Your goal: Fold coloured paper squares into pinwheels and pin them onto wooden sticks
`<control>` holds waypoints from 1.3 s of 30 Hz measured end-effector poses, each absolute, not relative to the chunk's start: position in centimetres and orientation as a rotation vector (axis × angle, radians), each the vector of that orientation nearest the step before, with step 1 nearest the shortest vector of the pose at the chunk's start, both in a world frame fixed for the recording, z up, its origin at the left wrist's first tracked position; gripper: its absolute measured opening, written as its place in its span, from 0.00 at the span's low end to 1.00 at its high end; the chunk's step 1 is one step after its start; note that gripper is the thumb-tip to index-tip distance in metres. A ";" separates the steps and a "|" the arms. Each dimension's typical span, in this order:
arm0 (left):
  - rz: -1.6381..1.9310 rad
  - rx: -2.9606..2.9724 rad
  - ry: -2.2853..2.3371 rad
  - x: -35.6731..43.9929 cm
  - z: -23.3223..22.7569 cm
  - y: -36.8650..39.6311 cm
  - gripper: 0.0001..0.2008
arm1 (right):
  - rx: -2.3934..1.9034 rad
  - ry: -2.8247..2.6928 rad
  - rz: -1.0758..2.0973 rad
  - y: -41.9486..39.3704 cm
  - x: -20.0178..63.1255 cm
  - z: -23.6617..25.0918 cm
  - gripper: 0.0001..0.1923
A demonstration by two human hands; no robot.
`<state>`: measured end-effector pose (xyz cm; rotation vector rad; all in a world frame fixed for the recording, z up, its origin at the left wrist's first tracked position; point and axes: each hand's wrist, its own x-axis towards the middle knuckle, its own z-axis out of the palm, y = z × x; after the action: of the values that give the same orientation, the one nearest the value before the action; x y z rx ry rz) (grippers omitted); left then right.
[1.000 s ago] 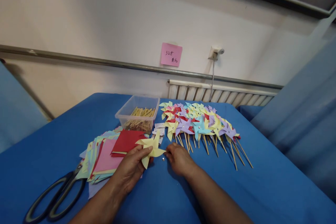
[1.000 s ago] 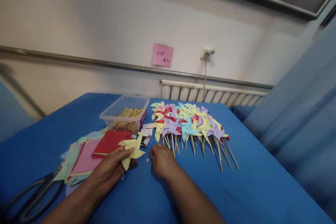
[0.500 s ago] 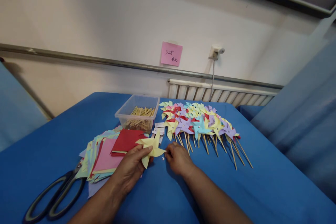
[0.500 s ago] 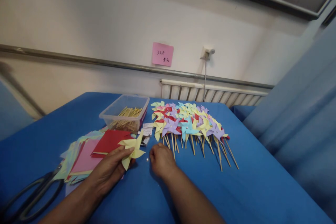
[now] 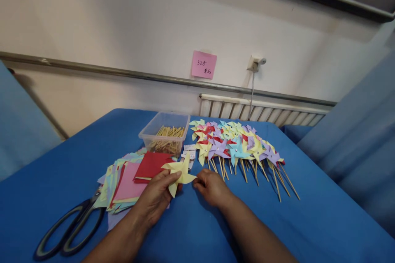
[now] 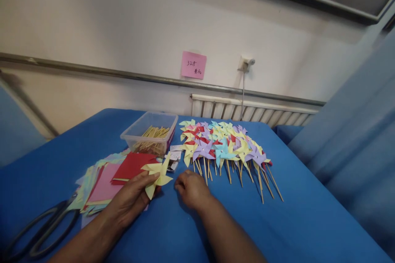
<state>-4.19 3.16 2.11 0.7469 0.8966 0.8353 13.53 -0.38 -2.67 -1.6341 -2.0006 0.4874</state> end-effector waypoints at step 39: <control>0.858 0.732 0.948 -4.0 3.1 2.8 0.12 | -1.813 -2.014 0.433 -0.4 12.5 -2.2 0.07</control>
<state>-3.99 2.77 3.13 0.7321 0.9480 0.8579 12.53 -0.38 -2.19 -1.8129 -2.0145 0.4330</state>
